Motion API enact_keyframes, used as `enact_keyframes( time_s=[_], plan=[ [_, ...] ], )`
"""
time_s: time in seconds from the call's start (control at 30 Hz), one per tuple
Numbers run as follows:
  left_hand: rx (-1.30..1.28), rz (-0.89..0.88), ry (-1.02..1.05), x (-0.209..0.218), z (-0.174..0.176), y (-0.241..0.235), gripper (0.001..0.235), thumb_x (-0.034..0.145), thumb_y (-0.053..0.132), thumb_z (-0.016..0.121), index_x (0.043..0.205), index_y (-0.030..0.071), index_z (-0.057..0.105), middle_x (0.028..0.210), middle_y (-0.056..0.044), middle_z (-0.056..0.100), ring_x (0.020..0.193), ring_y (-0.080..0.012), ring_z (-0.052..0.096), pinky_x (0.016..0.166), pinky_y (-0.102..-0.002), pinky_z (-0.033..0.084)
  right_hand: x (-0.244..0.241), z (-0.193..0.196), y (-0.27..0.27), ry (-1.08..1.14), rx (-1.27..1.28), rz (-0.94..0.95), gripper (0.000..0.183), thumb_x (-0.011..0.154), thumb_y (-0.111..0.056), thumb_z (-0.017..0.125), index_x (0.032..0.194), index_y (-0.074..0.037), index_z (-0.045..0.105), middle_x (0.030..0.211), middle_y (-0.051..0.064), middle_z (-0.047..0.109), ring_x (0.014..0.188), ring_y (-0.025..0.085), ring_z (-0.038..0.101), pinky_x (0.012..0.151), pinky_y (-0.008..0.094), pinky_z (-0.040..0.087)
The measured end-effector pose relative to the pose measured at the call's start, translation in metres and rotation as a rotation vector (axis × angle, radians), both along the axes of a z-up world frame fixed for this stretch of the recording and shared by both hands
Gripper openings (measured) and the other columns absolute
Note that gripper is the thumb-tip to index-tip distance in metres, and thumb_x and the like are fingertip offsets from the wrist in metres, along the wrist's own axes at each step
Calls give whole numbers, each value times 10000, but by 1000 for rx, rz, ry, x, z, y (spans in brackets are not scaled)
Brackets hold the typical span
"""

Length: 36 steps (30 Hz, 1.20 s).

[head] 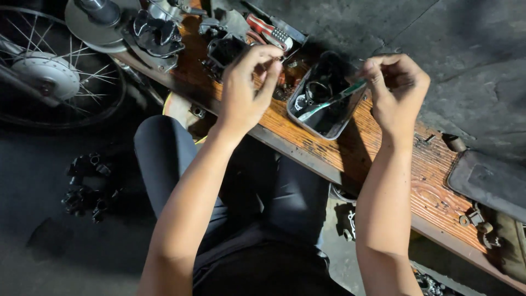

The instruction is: The person cleans a carburetor part with a cloth, then uses a toothbrush to scrub small components in a tray. They wipe the parts again and reassemble the carburetor using a screwdriver.

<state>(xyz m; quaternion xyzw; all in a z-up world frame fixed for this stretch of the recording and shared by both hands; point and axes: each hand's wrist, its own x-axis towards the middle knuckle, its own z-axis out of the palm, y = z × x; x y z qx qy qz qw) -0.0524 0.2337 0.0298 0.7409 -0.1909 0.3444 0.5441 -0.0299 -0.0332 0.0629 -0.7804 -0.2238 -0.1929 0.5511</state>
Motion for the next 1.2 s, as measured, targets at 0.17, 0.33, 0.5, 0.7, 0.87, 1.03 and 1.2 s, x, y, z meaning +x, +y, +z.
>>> enact_keyframes(
  time_s=[0.17, 0.33, 0.5, 0.7, 0.87, 1.03, 1.2],
  plan=[
    [158, 23, 69, -12, -2, 4, 219, 976, 56, 661, 1194, 62, 678, 925, -174, 689, 824, -386, 693, 683, -442, 576, 3, -6, 3, -30, -28, -22, 130, 1051, 29, 842, 1017, 61, 721, 860, 164, 710, 795, 154, 634, 626, 244, 446],
    [349, -20, 195, -9, -6, -7, 303, 982, -51, 602, 1279, -26, 653, 1120, -246, 668, 1024, -396, 688, 884, -474, 583, 4, -10, 10, -5, 9, 63, 102, 975, 118, 783, 946, 83, 692, 994, 250, 749, 928, 244, 723, 680, 265, 503],
    [515, -61, 443, -1, -8, -15, 420, 950, -129, 544, 1355, -45, 617, 1264, -309, 608, 1145, -436, 657, 986, -524, 553, 5, -10, 14, 62, 114, 104, 127, 977, 122, 783, 986, 103, 657, 841, 211, 692, 791, 145, 626, 607, 245, 446],
    [614, -63, 597, 15, -25, -25, 570, 909, -226, 479, 1427, 2, 551, 1509, -352, 411, 1382, -487, 439, 1136, -581, 378, 1, 2, 3, 235, 157, 126, 152, 1151, -91, 566, 1154, 25, 663, 871, 133, 648, 711, 133, 564, 648, 234, 490],
    [594, -67, 548, 18, -31, -25, 465, 933, -176, 490, 1375, -59, 576, 1504, -432, 340, 1375, -548, 417, 1121, -566, 414, 2, 2, -7, 369, 178, 140, 199, 1131, 7, 440, 1037, -70, 597, 843, 98, 592, 693, 139, 566, 640, 243, 507],
    [502, 4, 342, 19, -39, -22, 299, 955, -13, 664, 1241, -99, 650, 1240, -253, 574, 1094, -346, 661, 1037, -391, 575, 0, 4, -16, 401, -20, 135, 259, 1096, 33, 378, 1018, -10, 621, 795, 122, 585, 700, 169, 584, 667, 270, 447],
    [325, -16, 110, 11, -32, -20, 179, 1028, 133, 674, 1140, -2, 637, 1397, -217, 429, 1311, -385, 531, 1137, -572, 507, 1, -4, -16, 563, 190, 213, 213, 1091, 11, 447, 1130, -15, 655, 733, 82, 525, 586, 151, 504, 535, 232, 398]
  ],
)
